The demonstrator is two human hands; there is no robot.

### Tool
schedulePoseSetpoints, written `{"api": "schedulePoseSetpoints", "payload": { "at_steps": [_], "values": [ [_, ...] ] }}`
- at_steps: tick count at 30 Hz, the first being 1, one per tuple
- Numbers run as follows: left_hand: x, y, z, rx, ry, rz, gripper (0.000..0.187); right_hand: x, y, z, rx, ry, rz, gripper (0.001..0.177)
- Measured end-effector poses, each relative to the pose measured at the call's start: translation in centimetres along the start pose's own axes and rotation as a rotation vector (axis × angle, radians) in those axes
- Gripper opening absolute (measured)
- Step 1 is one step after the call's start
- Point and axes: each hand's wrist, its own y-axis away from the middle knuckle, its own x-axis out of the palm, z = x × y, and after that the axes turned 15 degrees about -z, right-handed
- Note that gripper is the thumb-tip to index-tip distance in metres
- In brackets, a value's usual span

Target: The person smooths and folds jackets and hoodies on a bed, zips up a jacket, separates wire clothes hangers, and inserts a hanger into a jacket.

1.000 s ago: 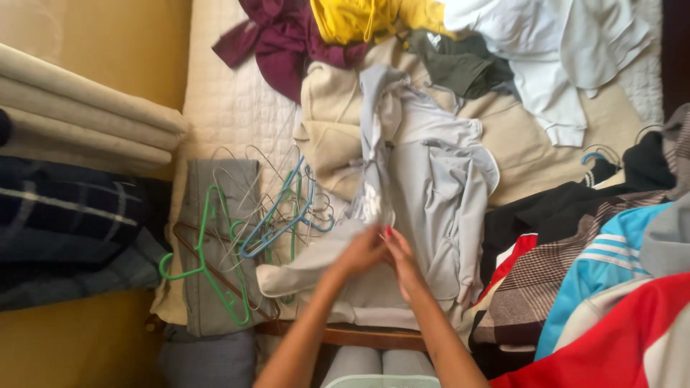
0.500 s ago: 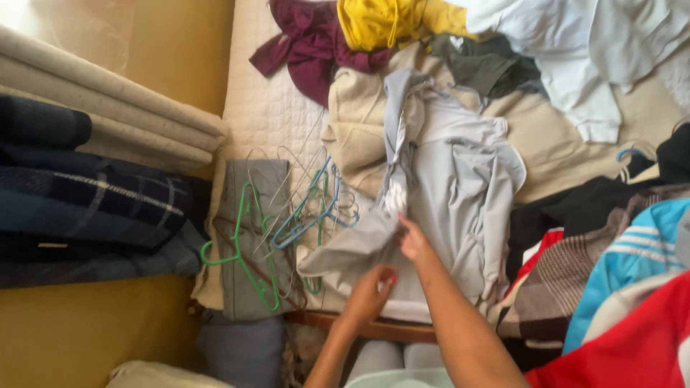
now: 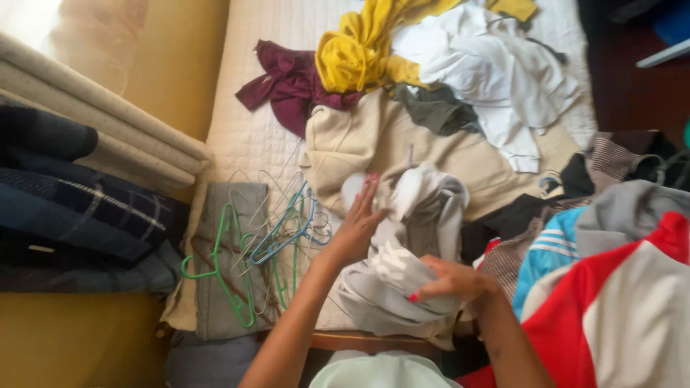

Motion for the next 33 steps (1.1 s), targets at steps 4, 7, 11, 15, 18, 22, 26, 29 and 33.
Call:
{"api": "schedulePoseSetpoints", "payload": {
  "at_steps": [4,7,11,15,18,22,26,29,33],
  "values": [
    [0.0,-2.4,-0.5,-0.045,0.224,0.408,0.055,-8.0,4.0,1.5,0.017,-0.001,-0.237,0.056],
    [-2.3,-1.0,-0.8,-0.270,0.514,0.435,0.041,-11.7,4.8,4.3,-0.122,-0.039,-0.532,0.041],
    [-3.8,0.1,-2.6,-0.395,0.704,0.275,0.043,-8.9,4.0,7.7,-0.504,0.319,-1.139,0.036],
    [-5.0,0.4,-3.6,-0.296,0.634,0.011,0.047,-2.8,3.1,8.7,-0.671,0.240,-1.304,0.019],
    [-4.3,0.9,-5.2,-0.401,0.509,-0.003,0.045,2.5,1.3,5.8,-0.594,0.041,-0.717,0.014],
    [-2.2,3.0,-8.8,-0.462,0.365,0.171,0.040,7.3,-0.9,-0.1,-0.342,0.023,-0.335,0.015],
    [-0.3,6.1,-12.5,-0.120,0.335,0.328,0.041,8.0,-1.8,-3.5,-0.217,-0.169,-0.493,0.017],
    [-0.1,8.1,-13.1,0.004,0.378,0.384,0.038,8.7,-2.5,-3.1,-0.216,-0.323,-0.636,0.017],
    [0.5,8.2,-11.6,-0.213,0.224,0.043,0.058,9.8,-4.8,-0.4,-0.258,-0.446,-0.757,0.019]
  ]
}}
